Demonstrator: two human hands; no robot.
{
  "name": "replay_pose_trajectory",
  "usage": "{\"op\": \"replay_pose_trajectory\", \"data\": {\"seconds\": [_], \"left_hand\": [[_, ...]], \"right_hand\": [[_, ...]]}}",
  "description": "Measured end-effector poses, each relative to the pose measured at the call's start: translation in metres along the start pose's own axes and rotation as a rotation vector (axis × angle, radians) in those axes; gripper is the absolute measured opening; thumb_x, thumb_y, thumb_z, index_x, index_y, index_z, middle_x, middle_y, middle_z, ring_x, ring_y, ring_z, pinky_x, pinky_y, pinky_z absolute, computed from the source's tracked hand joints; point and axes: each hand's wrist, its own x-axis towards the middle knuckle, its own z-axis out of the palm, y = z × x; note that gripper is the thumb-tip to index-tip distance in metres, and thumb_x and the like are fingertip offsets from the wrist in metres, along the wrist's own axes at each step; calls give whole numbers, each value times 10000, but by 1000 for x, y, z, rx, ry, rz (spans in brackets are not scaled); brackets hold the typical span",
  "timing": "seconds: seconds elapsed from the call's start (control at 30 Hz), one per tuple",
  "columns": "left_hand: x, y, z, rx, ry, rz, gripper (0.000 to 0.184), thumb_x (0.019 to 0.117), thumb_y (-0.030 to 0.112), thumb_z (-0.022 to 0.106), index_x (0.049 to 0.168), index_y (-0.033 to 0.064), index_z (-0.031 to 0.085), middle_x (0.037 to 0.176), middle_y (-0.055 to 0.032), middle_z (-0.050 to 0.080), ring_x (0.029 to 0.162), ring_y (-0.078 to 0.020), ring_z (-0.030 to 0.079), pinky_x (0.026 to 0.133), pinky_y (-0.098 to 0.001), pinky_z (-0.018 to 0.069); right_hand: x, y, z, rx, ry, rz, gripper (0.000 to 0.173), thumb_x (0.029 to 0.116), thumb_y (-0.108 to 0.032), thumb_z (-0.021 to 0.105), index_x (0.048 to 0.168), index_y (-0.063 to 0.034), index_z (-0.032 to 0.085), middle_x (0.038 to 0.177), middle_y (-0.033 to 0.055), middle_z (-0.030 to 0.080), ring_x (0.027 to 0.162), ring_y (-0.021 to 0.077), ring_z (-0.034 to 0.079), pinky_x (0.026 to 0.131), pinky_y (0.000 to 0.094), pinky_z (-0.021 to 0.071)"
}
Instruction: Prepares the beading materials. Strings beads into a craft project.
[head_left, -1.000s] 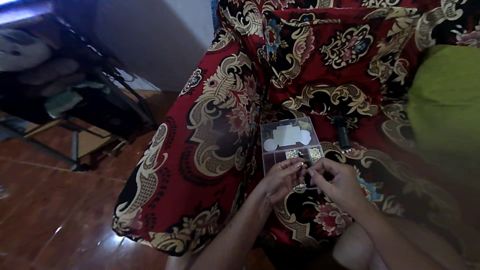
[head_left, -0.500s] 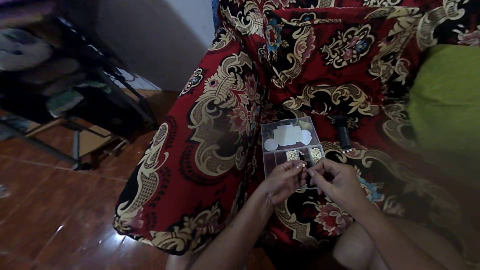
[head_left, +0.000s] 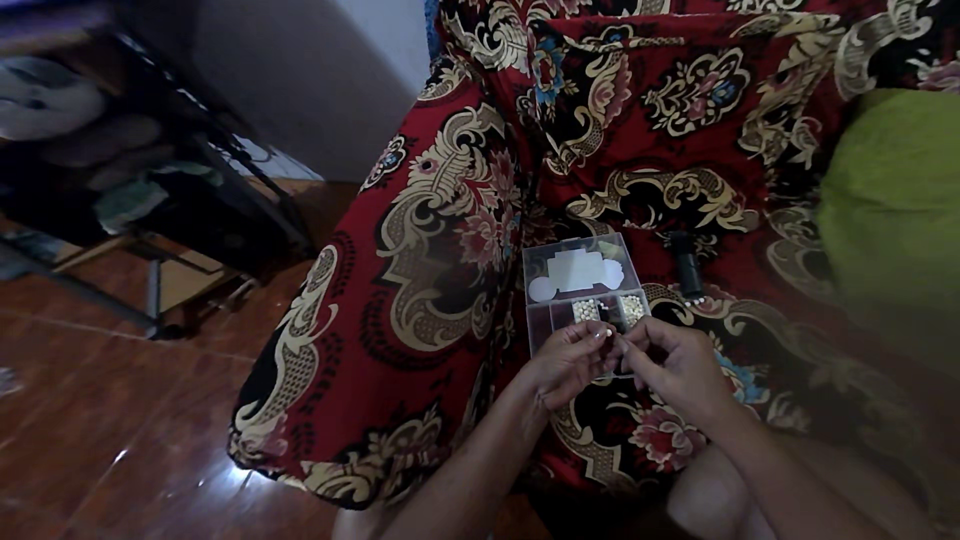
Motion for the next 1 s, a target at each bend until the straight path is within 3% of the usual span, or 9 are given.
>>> {"op": "replay_pose_trajectory", "data": {"seconds": [1.0], "left_hand": [[1, 1, -1, 145, 13, 110, 163, 1032, 22, 498, 1028, 66, 656, 961, -8, 716, 874, -118, 704, 857, -318, 588]], "right_hand": [[2, -2, -1, 2, -46, 62, 135, 965, -163, 647, 922, -58, 721, 724, -50, 706, 551, -20, 626, 519, 138, 537]]}}
